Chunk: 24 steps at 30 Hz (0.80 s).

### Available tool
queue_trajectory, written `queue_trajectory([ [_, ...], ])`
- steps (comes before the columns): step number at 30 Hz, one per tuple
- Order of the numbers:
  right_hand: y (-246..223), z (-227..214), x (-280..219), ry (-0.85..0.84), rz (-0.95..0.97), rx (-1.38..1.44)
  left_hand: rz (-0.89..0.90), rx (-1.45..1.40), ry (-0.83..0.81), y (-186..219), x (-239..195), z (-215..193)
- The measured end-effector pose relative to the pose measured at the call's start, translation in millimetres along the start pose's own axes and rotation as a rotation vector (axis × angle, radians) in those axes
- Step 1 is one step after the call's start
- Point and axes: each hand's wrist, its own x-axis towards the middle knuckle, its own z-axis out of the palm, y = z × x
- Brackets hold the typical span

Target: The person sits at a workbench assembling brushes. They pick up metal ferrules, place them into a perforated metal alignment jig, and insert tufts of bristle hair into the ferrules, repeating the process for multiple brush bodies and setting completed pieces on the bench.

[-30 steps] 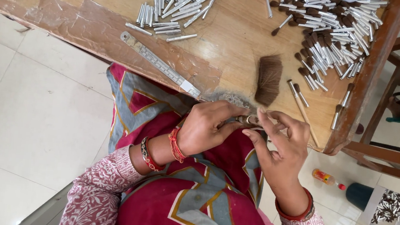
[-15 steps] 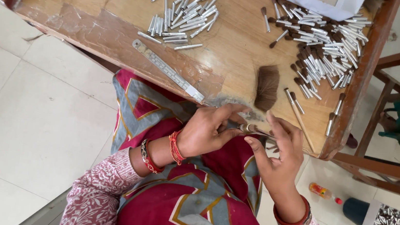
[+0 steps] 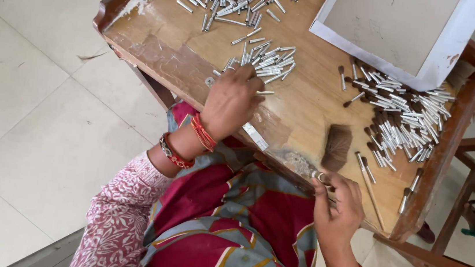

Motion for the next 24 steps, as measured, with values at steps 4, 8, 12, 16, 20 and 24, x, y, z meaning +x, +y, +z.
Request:
queue_trajectory([
  [4, 1, 8, 0, 0.03, 0.107, 0.04, -0.043, 0.127, -0.056, -25, 10, 0],
  [8, 9, 12, -2, -0.015, 0.118, 0.066, -0.035, 0.15, -0.089, -28, 10, 4],
  [12, 13, 10, -5, 0.037, 0.038, 0.066, 0.037, 0.097, -0.06, -20, 13, -5],
  [16, 14, 13, -4, 0.032, 0.103, 0.052, 0.079, -0.032, -0.036, -14, 11, -14],
  [20, 10, 8, -1, 0.001, 0.126, 0.072, 0.065, -0.085, -0.011, -18, 9, -16],
  [24, 11, 8, -3, -0.006, 0.038, 0.019, 0.08, -0.077, -0.023, -20, 4, -17],
])
